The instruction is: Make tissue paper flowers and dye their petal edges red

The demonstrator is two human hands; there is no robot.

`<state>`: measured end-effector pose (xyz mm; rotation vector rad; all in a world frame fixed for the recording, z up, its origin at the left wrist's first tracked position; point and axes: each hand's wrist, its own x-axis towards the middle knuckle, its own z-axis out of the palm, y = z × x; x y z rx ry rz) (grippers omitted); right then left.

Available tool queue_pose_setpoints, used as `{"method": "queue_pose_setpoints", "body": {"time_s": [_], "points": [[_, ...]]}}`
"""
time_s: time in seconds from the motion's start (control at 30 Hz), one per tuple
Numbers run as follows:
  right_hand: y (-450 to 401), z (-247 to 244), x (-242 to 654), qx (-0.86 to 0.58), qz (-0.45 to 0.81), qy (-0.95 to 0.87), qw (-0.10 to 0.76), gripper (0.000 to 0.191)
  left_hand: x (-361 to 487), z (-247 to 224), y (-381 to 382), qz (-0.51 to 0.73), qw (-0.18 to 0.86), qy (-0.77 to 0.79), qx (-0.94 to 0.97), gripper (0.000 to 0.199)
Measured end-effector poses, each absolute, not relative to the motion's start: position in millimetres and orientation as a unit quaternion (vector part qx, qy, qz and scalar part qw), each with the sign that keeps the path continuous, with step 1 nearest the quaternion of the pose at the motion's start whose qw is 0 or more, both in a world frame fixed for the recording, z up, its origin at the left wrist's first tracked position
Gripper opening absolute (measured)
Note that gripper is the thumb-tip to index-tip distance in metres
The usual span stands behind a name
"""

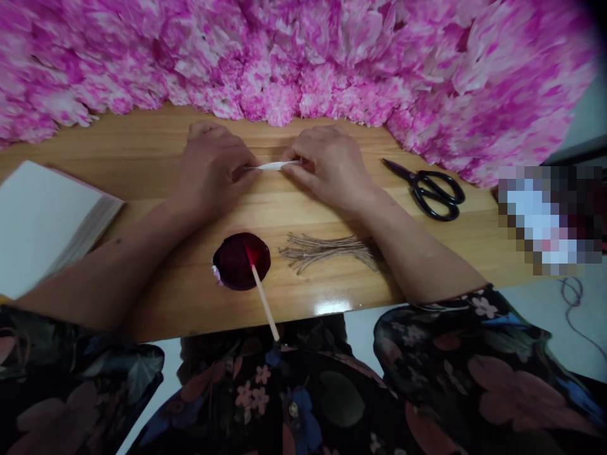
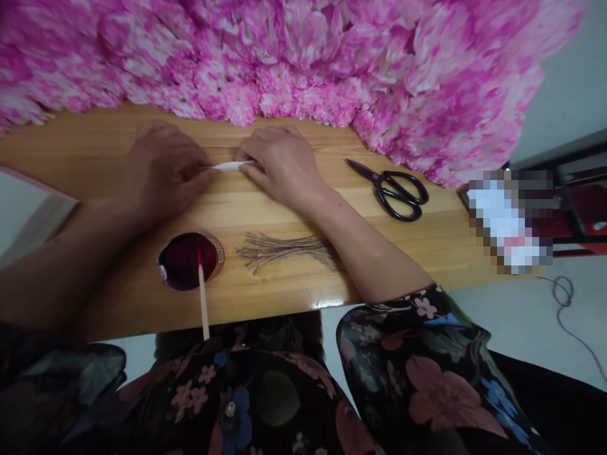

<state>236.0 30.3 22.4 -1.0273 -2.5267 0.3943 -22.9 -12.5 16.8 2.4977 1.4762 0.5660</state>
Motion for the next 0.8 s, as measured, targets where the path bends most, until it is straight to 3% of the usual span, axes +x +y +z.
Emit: {"method": "queue_pose_setpoints", "body": {"time_s": [0.4,0.6,0.8], "points": [[58.2,16.0,255.1,-0.4,0.159,-0.857,0.282,0.016,-28.2,14.8,-9.9,0.226,0.057,0.478,0.847,0.041],[45.3,28.4,249.4,-0.333,0.165,-0.902,0.22,0.031,-26.8,16.7,-11.5,0.234,0.07,0.485,0.84,0.042],[42.3,32.3,247.3,-0.294,0.212,-0.905,0.221,0.042,-25.3,15.7,-10.5,0.238,0.06,0.472,0.847,0.042]]}}
